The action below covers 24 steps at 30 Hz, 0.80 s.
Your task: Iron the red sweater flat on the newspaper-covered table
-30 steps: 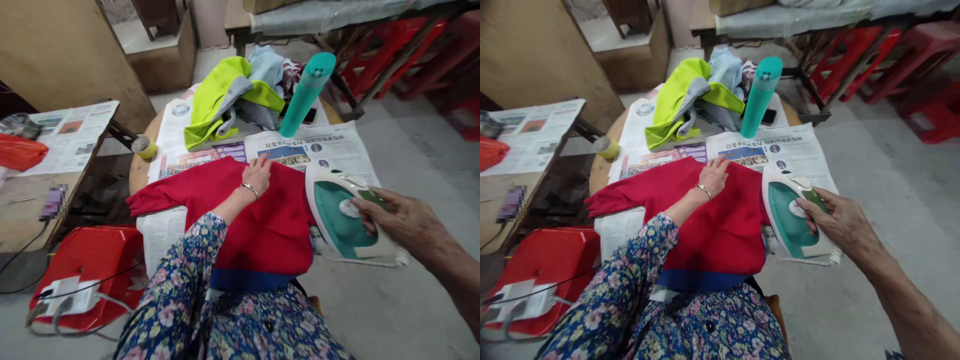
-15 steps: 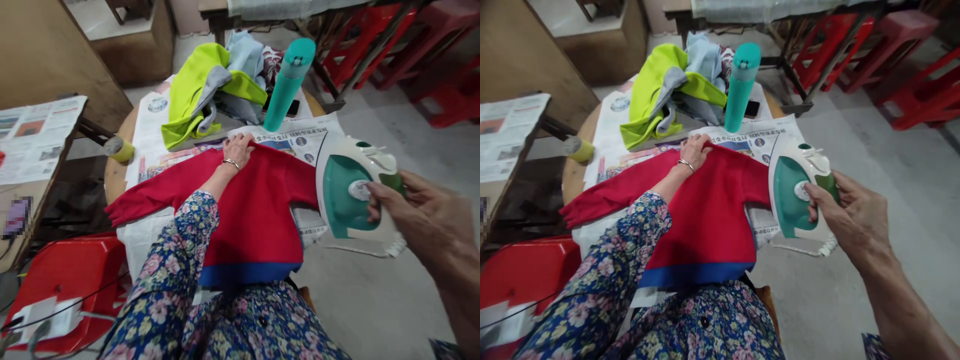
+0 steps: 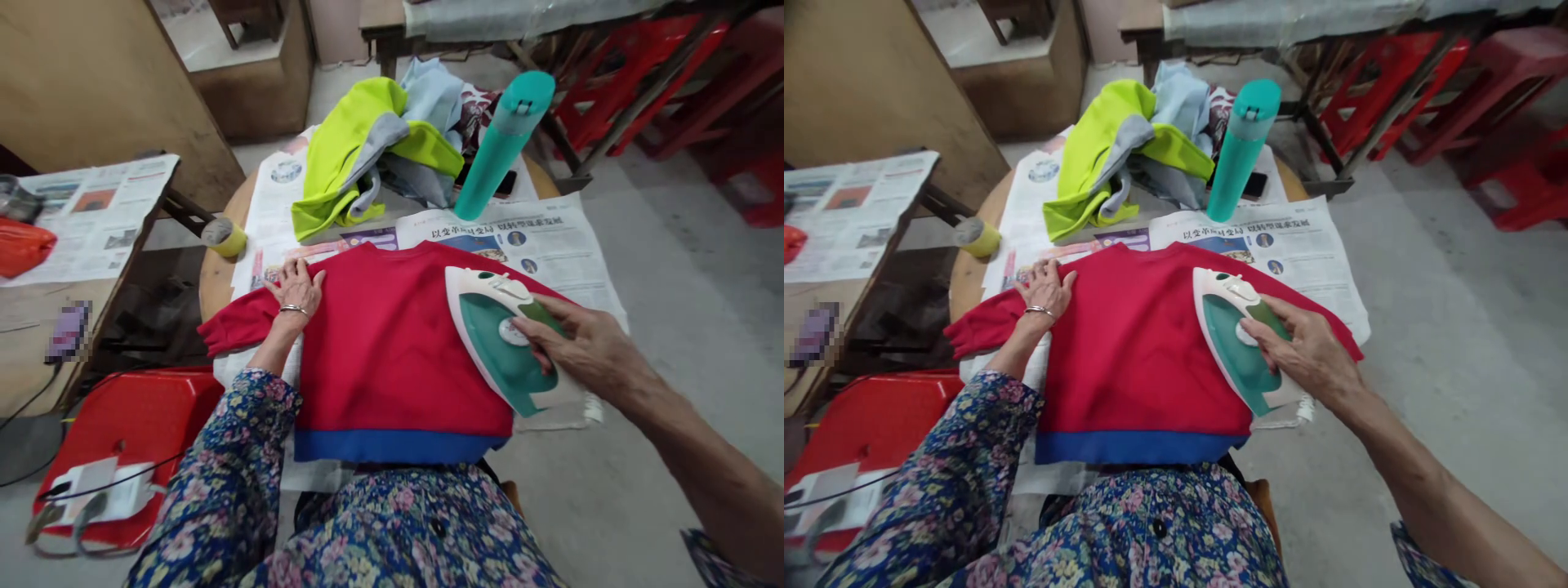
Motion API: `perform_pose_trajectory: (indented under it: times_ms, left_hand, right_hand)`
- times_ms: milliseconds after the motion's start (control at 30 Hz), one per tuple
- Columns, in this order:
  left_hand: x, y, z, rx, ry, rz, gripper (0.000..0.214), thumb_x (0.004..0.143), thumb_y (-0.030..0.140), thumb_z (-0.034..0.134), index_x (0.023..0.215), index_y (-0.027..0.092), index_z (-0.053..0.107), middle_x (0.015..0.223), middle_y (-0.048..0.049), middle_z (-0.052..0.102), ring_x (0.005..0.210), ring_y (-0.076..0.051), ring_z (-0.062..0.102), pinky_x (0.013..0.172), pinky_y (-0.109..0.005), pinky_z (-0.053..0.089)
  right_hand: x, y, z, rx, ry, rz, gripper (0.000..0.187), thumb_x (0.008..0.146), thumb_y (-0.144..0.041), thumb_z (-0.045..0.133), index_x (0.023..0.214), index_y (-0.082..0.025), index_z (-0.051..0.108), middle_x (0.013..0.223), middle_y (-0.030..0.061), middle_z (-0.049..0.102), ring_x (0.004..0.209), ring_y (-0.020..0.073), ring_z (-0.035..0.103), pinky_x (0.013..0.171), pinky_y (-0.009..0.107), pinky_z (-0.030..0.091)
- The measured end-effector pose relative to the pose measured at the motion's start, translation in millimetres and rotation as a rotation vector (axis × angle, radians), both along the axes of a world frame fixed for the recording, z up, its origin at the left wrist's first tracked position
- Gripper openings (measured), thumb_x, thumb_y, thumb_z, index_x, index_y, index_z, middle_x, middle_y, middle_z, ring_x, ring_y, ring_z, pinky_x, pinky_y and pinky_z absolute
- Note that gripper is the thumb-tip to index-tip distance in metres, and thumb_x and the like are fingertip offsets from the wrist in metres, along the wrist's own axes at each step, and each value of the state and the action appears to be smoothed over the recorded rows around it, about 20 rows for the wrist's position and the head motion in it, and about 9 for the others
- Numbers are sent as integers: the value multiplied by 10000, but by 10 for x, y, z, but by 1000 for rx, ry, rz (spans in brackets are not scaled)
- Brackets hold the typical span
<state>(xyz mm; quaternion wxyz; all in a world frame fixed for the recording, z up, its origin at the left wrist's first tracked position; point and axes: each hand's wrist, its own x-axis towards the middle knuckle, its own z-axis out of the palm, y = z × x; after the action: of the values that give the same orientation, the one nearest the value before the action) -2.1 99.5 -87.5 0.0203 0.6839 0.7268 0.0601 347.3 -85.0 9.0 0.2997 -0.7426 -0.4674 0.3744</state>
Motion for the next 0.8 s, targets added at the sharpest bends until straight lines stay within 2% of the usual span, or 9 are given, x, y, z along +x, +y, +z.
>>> perform_pose_trajectory:
  times_ms: [67, 167, 267, 367, 433, 567, 633, 733, 800]
  left_hand:
    - [-200, 23, 33, -22, 22, -24, 506, 1079, 431, 463, 1466, 166, 652, 1529, -246, 645, 1454, -449, 543, 1247, -669, 388]
    - [-350, 20, 100, -97, 39, -64, 456, 1104, 369, 404, 1416, 152, 657, 1456, -236, 668, 1371, -403, 607, 1129, -511, 505]
    - [-475, 8, 192, -151, 64, -58, 437, 1138, 399, 379, 1422, 188, 637, 1433, -195, 684, 1275, -363, 672, 1009, -434, 542]
    - [-619, 43, 292, -184, 68, -80, 376, 1138, 416, 432, 1367, 236, 670, 1404, -151, 713, 1240, -348, 696, 1007, -438, 540]
    - [-664, 81, 351, -191, 59, -75, 330, 1123, 364, 467, 1322, 248, 702, 1399, -150, 719, 1291, -352, 677, 1055, -460, 534]
    - [-500, -16, 359, -27, 68, -63, 453, 1061, 227, 478, 1479, 200, 651, 1581, -214, 613, 1494, -401, 533, 1209, -581, 456]
    - [-322, -255, 253, 17, 46, -205, 529, 1049, 298, 555, 1568, 205, 600, 1666, -196, 561, 1544, -398, 502, 1281, -615, 392]
    - [-86, -828, -42, -60, -20, -751, 622, 1038, 541, 641, 1605, 289, 596, 1728, -155, 525, 1633, -407, 419, 1358, -704, 227]
    - [-10, -1235, -255, -104, -39, -994, 746, 1023, 666, 633, 1669, 310, 523, 1741, -160, 509, 1649, -412, 402, 1349, -736, 218]
  right_hand:
    - [60, -3, 20, -36, -43, -52, 358, 647, -620, 676, 733, -277, 619, 423, -21, 524, 419, 192, 484, 470, 348, 425]
    - [207, -47, 70, -76, -117, -197, 304, 593, -563, 669, 696, -286, 597, 445, -7, 541, 424, 193, 473, 479, 357, 405]
    - [343, -96, 119, -140, -209, -318, 199, 640, -468, 678, 701, -284, 633, 454, 7, 546, 448, 210, 484, 480, 352, 381]
    - [402, -113, 172, -197, -258, -428, 97, 734, -382, 685, 736, -288, 658, 448, 7, 538, 444, 218, 469, 463, 348, 371]
    - [389, -104, 209, -196, -302, -465, 94, 772, -339, 691, 716, -289, 634, 445, 0, 531, 428, 208, 457, 450, 336, 358]
    - [252, -50, 291, -62, -366, -400, 190, 800, -318, 685, 651, -275, 575, 447, -13, 516, 416, 173, 428, 439, 312, 325]
    - [130, 3, 331, 12, -340, -320, 176, 797, -331, 690, 673, -265, 584, 458, -19, 520, 426, 166, 434, 448, 310, 341]
    - [-132, 139, 352, 64, -272, -107, 130, 807, -358, 707, 843, -234, 695, 504, -31, 546, 474, 174, 479, 490, 312, 392]
    - [-351, 260, 314, 113, -208, 93, 257, 831, -362, 705, 1031, -211, 764, 620, -21, 623, 550, 178, 538, 530, 301, 426]
